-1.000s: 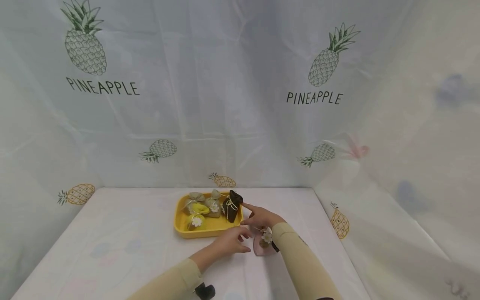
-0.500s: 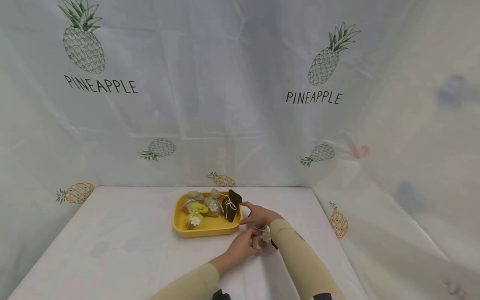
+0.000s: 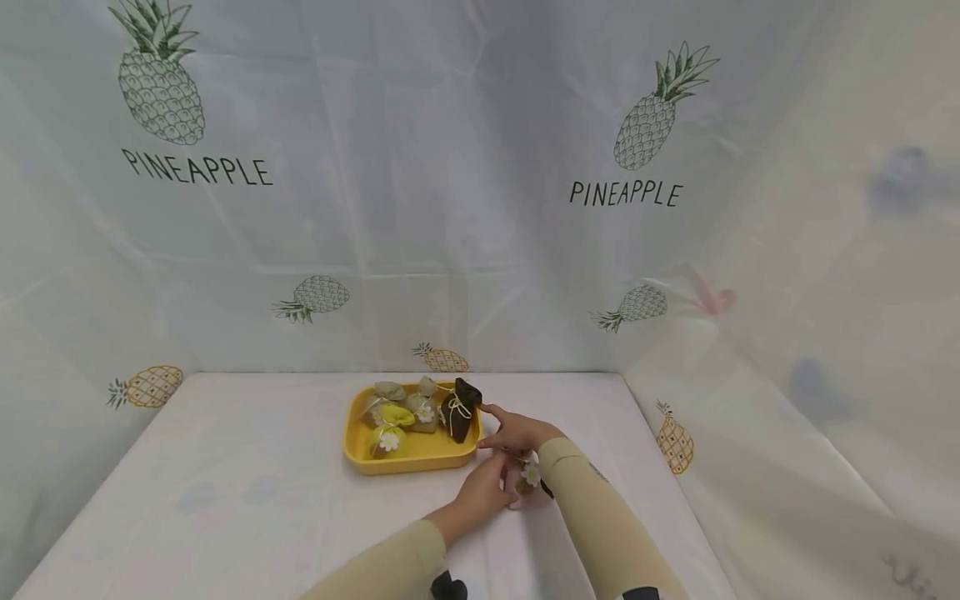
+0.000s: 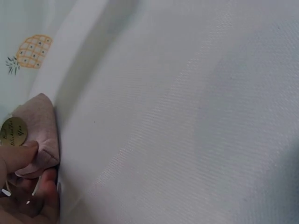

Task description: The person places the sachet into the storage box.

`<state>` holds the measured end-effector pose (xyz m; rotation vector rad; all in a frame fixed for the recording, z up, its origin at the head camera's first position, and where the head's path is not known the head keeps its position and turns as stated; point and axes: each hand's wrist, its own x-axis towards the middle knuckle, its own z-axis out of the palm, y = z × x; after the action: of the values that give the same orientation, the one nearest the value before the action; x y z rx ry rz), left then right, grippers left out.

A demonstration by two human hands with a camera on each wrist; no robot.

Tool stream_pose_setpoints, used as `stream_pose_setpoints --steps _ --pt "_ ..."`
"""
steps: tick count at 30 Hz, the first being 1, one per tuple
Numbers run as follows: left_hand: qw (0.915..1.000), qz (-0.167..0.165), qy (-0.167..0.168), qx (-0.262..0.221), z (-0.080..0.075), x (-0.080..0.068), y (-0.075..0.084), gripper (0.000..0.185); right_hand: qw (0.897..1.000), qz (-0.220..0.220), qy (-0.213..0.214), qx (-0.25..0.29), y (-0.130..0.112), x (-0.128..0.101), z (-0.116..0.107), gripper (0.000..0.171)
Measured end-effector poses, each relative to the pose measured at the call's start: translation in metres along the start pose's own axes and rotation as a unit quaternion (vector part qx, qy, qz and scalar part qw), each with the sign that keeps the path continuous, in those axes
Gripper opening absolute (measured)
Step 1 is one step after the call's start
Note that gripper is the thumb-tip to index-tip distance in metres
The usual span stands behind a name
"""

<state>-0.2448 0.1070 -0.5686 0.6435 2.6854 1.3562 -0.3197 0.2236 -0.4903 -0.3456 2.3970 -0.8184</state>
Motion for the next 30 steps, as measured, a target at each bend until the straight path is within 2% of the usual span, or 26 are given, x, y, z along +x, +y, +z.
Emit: stream_pose_setpoints --steps 4,10,13,20,22,30 --pt "0.9998 0.010 -0.009 -0.012 -0.004 -0.002 0.000 0.045 1.000 0.003 -0.002 0.009 0.000 0.001 0.001 0.080" --pt "0.9987 0.027 -0.036 -0.023 -0.016 -0.008 0.001 0.038 1.000 -0.006 0.011 -0.019 0.001 0.001 0.000 0.079" --pt "0.9985 0.022 -0.048 -0.016 -0.024 -0.011 0.000 0.044 1.000 -0.009 0.013 -0.022 0.002 0.002 -0.001 0.078" --pt "0.9939 0.005 -0.100 -0.046 -0.047 -0.015 -0.002 0.036 1.000 -0.017 0.006 -0.023 0.003 0.001 -0.001 0.079" --pt "0.9925 0.003 -0.115 -0.040 -0.054 -0.017 -0.004 0.036 1.000 -0.017 0.003 -0.020 0.003 0.002 0.000 0.079" --pt "0.9854 -0.037 -0.164 -0.029 -0.085 -0.025 -0.008 0.034 1.000 -0.014 0.002 -0.015 0.004 0.003 0.001 0.077"
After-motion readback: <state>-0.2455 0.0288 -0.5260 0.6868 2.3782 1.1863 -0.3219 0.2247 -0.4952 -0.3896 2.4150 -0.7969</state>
